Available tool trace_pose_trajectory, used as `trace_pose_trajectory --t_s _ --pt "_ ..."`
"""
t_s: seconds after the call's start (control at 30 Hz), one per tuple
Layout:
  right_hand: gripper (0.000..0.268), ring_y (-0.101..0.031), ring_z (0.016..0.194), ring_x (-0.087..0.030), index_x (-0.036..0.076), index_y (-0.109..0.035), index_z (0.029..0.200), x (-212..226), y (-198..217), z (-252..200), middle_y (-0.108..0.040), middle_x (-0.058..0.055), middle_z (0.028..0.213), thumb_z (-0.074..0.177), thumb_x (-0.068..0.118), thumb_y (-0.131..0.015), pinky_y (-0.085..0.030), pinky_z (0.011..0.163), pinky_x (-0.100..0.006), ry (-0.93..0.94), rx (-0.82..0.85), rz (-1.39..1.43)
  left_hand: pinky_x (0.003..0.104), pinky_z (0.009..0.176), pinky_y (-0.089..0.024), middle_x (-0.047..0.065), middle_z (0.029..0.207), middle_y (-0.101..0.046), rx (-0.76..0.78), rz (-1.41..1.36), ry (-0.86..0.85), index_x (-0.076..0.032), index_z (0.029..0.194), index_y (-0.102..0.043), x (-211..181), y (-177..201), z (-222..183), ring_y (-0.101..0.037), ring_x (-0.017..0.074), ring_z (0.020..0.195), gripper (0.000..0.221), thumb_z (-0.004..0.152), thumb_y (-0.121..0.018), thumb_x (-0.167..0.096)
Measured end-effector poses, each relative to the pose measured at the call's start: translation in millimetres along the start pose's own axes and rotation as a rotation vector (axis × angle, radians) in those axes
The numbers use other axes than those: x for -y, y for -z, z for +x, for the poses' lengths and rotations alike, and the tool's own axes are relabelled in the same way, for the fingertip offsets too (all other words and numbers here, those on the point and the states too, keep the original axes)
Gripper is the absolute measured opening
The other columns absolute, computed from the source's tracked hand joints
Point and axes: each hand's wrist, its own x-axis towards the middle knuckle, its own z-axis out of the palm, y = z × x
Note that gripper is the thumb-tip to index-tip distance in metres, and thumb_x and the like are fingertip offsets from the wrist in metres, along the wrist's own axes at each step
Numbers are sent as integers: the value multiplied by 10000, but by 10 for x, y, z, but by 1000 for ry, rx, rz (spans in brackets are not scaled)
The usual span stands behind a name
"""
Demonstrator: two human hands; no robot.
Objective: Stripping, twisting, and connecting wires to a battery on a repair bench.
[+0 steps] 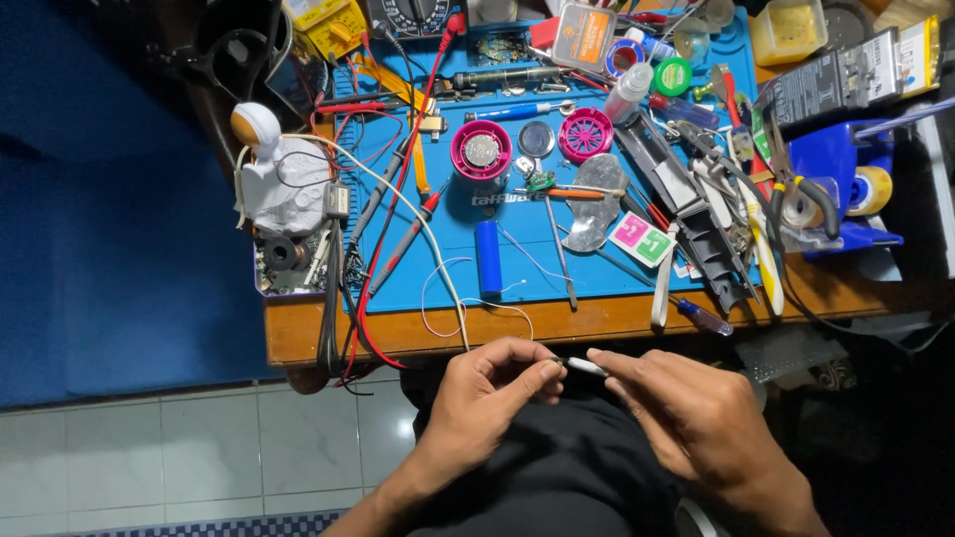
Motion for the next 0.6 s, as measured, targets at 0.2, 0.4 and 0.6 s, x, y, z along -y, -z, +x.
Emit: trace_pose_trajectory --t_s 0.2,0.4,0.6 --pt "356 -638 646 -147 137 -710 1256 -20 -24 -27 -704 -20 800 901 156 -731 -504 658 -273 55 -57 -31 264 767 -652 97 842 -757 60 85 -88 -13 954 -730 -83 0 -66 -741 172 756 78 935 -724 -88" --pt "361 -674 628 -129 102 -722 1224 33 -7 10 -743 -39 808 865 101 -764 -531 642 -259 57 -85 61 234 771 -595 29 839 -748 68 250 -144 -68 939 -716 -191 -15 -115 -720 112 783 58 954 -700 -122" --pt "316 -621 553 -112 63 -736 1162 90 -101 3 -718 -52 736 848 60 -772 -505 575 -242 5 -191 138 234 667 -493 -23 819 -685 87 347 -170 -113 929 -687 -273 -22 -127 -608 76 717 88 971 -672 -189"
